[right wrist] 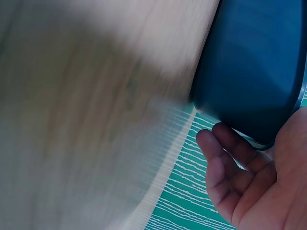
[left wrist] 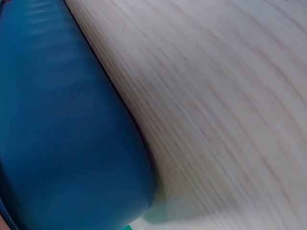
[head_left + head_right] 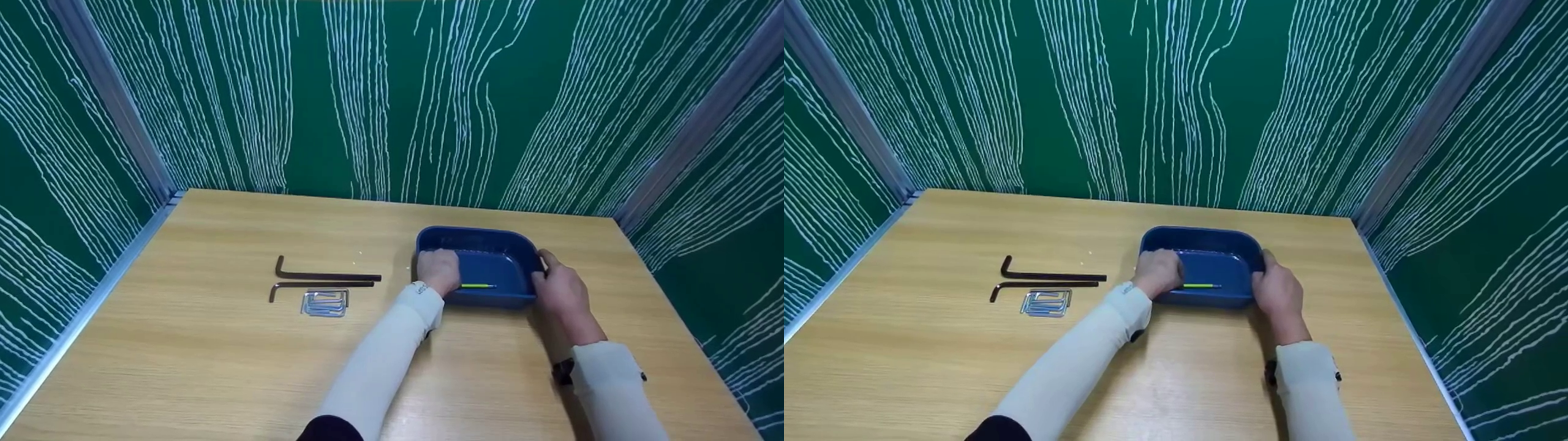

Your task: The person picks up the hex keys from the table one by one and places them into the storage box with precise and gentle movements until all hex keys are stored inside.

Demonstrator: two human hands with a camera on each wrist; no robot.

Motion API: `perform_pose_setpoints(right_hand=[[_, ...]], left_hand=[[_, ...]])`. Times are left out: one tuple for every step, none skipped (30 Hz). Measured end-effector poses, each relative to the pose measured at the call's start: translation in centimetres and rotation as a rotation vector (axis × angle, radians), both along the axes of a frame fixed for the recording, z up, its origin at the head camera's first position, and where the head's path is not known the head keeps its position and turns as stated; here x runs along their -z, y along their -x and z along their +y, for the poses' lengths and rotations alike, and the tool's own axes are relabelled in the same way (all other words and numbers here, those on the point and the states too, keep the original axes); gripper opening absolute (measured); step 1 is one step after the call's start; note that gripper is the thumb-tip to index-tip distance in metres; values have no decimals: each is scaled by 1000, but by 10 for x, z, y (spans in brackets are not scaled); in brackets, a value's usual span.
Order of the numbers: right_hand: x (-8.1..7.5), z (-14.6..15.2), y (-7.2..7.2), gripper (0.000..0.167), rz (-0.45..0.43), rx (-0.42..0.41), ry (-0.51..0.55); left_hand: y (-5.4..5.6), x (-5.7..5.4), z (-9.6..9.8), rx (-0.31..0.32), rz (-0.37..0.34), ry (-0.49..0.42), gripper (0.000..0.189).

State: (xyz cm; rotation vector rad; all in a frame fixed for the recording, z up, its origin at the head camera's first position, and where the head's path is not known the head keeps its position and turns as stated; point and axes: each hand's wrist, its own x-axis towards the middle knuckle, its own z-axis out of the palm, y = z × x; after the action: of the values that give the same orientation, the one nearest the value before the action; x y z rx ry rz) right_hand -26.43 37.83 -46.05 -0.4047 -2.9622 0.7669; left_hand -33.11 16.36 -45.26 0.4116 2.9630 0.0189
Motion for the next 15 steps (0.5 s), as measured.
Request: perform_pose_setpoints(right_hand=[[0, -1, 0, 57, -4, 0, 6], [0, -1, 0, 57, -9, 0, 13], [0, -1, 0, 57, -16, 1, 22], [0, -2, 0, 57, -19, -1, 27], [0, -2, 0, 57, -21, -1, 32], [-1, -2, 0, 57, -24, -1, 34], [0, -2, 0, 57, -23, 0, 37], [0, -2, 1, 56, -13, -2, 26], [0, -2, 1, 56, -2, -3, 15], [0, -1, 1, 55, 11, -4, 0], [1, -1, 1, 55, 25, -4, -13], [2, -1, 1, 54, 37, -5, -26], [2, -1, 1, 54, 46, -6, -36], [3, -1, 2, 53, 51, -7, -46], [4, 0, 2, 53, 48, -5, -42]], left_hand=[[0, 1, -1, 1, 1, -8, 15], [0, 1, -1, 0, -3, -16, 15], [0, 1, -2, 1, -4, -29, 15], [0, 2, -3, 0, -5, -49, 15], [0, 2, -4, 0, -7, -75, 15], [-1, 2, -5, 0, -11, -100, 16], [0, 3, -6, 2, -12, -134, 17], [0, 3, -7, 12, -1, -165, 18], [0, 4, -8, 25, 12, -203, 19], [0, 4, -9, 36, 20, -243, 19], [0, 4, -10, 50, 29, -288, 18], [0, 4, -11, 64, 36, -327, 18], [0, 5, -13, 79, 41, -369, 18], [-1, 5, -14, 91, 42, -409, 19], [-1, 6, -15, 98, 32, -453, 21]])
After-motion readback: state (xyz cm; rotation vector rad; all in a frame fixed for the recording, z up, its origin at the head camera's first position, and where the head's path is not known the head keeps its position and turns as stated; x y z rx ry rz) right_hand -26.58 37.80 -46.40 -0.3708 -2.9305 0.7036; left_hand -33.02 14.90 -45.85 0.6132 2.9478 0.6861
